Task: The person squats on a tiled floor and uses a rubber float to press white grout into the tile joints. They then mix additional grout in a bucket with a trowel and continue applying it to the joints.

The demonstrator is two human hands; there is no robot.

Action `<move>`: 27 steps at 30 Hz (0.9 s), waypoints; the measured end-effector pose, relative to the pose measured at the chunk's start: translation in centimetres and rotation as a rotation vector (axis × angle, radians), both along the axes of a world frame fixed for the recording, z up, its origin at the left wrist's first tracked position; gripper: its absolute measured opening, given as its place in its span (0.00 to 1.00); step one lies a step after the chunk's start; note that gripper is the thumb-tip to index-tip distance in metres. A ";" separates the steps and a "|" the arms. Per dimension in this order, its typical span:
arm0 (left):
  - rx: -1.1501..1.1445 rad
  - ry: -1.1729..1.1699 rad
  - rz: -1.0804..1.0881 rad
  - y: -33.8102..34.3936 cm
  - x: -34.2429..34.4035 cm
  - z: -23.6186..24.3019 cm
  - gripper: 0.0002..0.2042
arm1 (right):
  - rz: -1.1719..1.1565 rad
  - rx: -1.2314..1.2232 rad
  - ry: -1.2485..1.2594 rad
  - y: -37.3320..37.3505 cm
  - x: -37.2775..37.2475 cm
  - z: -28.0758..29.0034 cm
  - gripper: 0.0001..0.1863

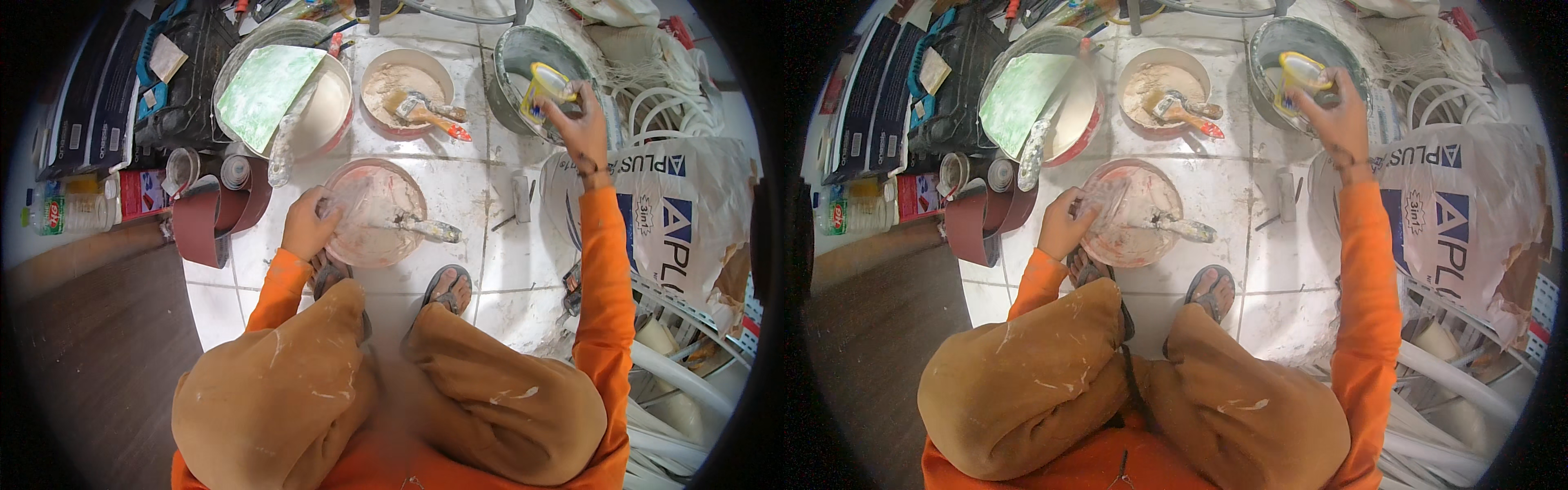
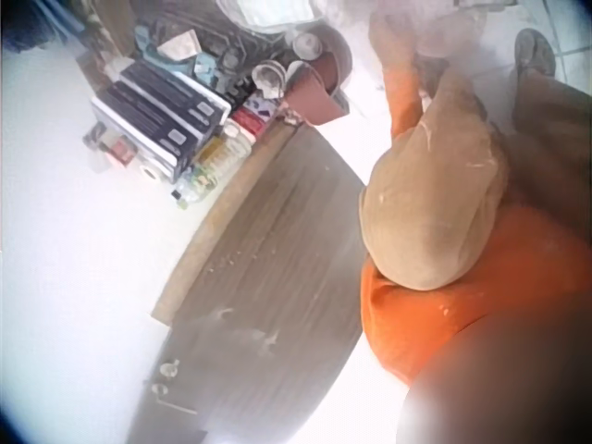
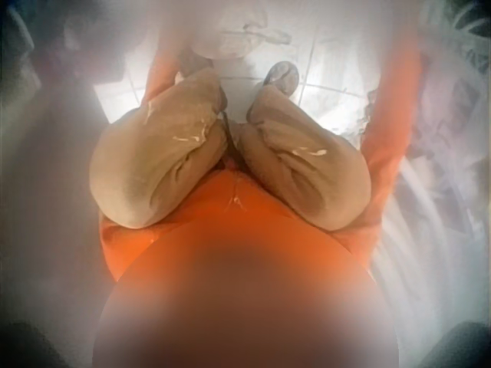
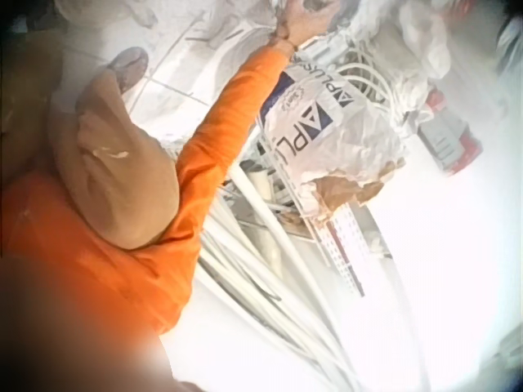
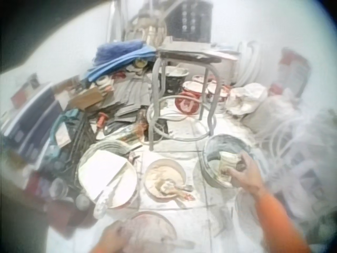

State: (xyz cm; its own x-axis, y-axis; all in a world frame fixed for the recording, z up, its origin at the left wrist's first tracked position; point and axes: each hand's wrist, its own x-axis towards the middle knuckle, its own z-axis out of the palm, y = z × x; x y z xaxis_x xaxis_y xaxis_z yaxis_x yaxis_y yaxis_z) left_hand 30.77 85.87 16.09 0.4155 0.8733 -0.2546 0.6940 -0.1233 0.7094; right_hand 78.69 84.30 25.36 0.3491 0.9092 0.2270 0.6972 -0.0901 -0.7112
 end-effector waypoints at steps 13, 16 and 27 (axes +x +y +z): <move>-0.864 -0.771 0.508 -2.8 -1.3 -0.4 0.21 | -0.109 0.244 -0.773 -0.1 -0.1 -1.6 0.18; -0.911 -0.780 0.579 -3.4 -1.6 -0.5 0.23 | 0.173 0.015 -0.310 -5.1 -10.2 -2.3 0.20; -0.722 -0.842 0.494 -4.0 -2.4 -0.1 0.27 | 0.502 -0.576 -0.094 -12.0 -20.6 -4.8 0.26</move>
State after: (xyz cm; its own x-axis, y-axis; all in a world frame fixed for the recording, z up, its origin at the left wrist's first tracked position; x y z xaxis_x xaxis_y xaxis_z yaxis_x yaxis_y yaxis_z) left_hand 28.36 81.83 15.95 0.3480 0.7526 -0.5589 -0.1565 0.6345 0.7569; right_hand 58.12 72.30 20.55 -0.1344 0.9371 -0.3223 0.8074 -0.0851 -0.5839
